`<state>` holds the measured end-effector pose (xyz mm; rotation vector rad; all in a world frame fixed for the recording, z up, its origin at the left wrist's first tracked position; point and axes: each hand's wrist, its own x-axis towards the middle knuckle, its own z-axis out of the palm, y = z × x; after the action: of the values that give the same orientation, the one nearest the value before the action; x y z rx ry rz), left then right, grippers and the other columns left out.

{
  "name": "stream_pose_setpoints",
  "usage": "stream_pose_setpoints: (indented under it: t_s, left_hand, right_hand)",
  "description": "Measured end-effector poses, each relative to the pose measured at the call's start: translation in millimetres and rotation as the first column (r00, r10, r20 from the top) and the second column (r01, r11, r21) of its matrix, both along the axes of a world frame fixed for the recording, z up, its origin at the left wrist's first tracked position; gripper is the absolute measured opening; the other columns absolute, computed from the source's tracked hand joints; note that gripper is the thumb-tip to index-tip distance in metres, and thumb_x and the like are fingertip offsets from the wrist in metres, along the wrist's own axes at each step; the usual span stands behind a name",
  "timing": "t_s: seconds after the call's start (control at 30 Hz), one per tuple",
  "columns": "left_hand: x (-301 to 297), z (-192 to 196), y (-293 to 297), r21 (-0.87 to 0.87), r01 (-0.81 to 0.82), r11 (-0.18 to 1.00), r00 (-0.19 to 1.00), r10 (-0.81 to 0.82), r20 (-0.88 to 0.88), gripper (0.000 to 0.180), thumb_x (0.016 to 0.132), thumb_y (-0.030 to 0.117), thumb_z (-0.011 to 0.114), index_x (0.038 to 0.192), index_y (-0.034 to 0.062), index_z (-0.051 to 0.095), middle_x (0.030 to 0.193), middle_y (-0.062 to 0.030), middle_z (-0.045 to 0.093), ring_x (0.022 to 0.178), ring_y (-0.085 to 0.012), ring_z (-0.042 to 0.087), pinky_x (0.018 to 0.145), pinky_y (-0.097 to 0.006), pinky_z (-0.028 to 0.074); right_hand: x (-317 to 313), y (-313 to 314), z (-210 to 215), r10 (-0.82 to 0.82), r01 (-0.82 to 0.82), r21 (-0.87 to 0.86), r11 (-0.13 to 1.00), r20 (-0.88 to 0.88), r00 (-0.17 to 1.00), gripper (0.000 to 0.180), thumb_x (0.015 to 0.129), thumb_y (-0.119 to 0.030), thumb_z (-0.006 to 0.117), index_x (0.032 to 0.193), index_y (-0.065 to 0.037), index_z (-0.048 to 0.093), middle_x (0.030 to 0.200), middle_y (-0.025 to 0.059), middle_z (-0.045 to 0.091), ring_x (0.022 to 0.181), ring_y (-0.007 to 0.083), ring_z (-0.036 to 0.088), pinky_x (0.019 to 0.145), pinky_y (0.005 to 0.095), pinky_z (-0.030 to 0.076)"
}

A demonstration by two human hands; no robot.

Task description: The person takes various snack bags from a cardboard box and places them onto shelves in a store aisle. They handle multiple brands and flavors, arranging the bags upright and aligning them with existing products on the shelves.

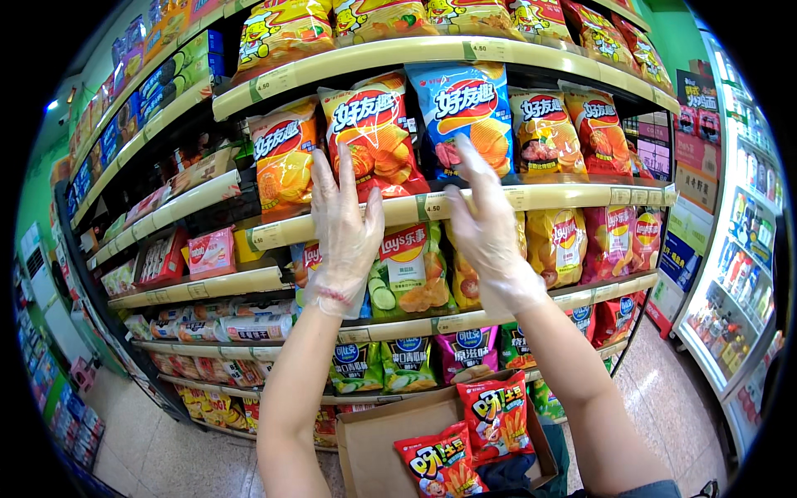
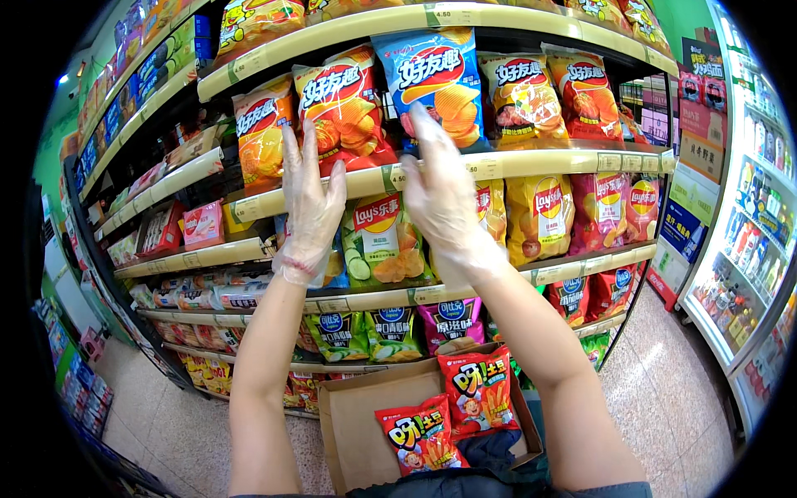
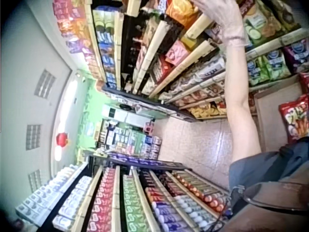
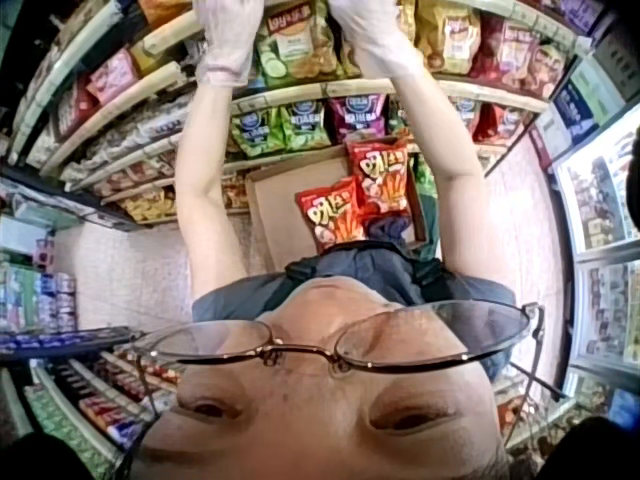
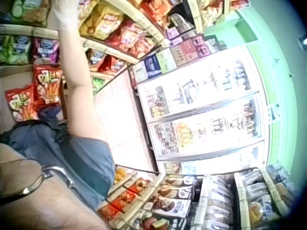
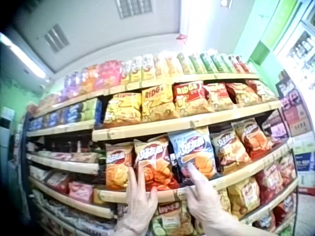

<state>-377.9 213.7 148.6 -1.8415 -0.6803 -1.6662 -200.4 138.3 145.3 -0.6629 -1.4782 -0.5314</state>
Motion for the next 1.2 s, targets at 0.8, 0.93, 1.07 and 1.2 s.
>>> stream_pose_setpoints:
  t_s: [0.8,0.93,1.07,1.2]
  left_hand:
    - [-2,64,26,-0.288,0.362,0.887,0.908,-0.265,0.325,0.06,0.097,0.034,0.05,0.138,-0.0076,0.037,0.135,-0.0318,0.047,0.126,-0.0436,0.046,0.105,-0.043,0.037]
    - [-4,78,35,-0.361,0.508,0.782,0.832,-0.338,0.44,0.059,0.096,0.036,0.05,0.136,-0.0069,0.042,0.126,-0.0298,0.056,0.116,-0.0405,0.055,0.098,-0.041,0.043]
    - [-10,83,59,-0.362,0.633,0.684,0.755,-0.446,0.48,0.068,0.094,0.048,0.053,0.13,-0.0096,0.047,0.119,-0.027,0.06,0.108,-0.033,0.06,0.093,-0.038,0.045]
    - [-5,83,58,-0.448,0.626,0.638,0.753,-0.346,0.56,0.078,0.09,0.059,0.056,0.121,-0.0128,0.053,0.11,-0.0238,0.064,0.102,-0.0273,0.061,0.088,-0.035,0.046]
  right_hand:
    - [-40,48,68,-0.001,-0.06,-0.44,0.896,-0.137,0.991,0.072,0.089,-0.03,0.06,0.144,0.006,0.03,0.141,0.029,0.043,0.13,0.0387,0.045,0.107,0.0385,0.037]
    - [-45,44,78,0.008,-0.114,-0.547,0.829,-0.192,0.981,0.072,0.088,-0.031,0.06,0.144,0.006,0.032,0.139,0.0282,0.046,0.128,0.0363,0.048,0.106,0.0372,0.038]
    - [-45,56,78,0.052,-0.194,-0.525,0.829,-0.273,0.96,0.075,0.088,-0.035,0.062,0.142,0.008,0.034,0.135,0.027,0.05,0.124,0.0318,0.052,0.103,0.0343,0.04]
    - [-47,59,81,0.25,-0.43,-0.413,0.803,-0.422,0.871,0.067,0.085,-0.037,0.068,0.131,0.006,0.045,0.117,0.0237,0.062,0.106,0.0333,0.062,0.092,0.0381,0.048]
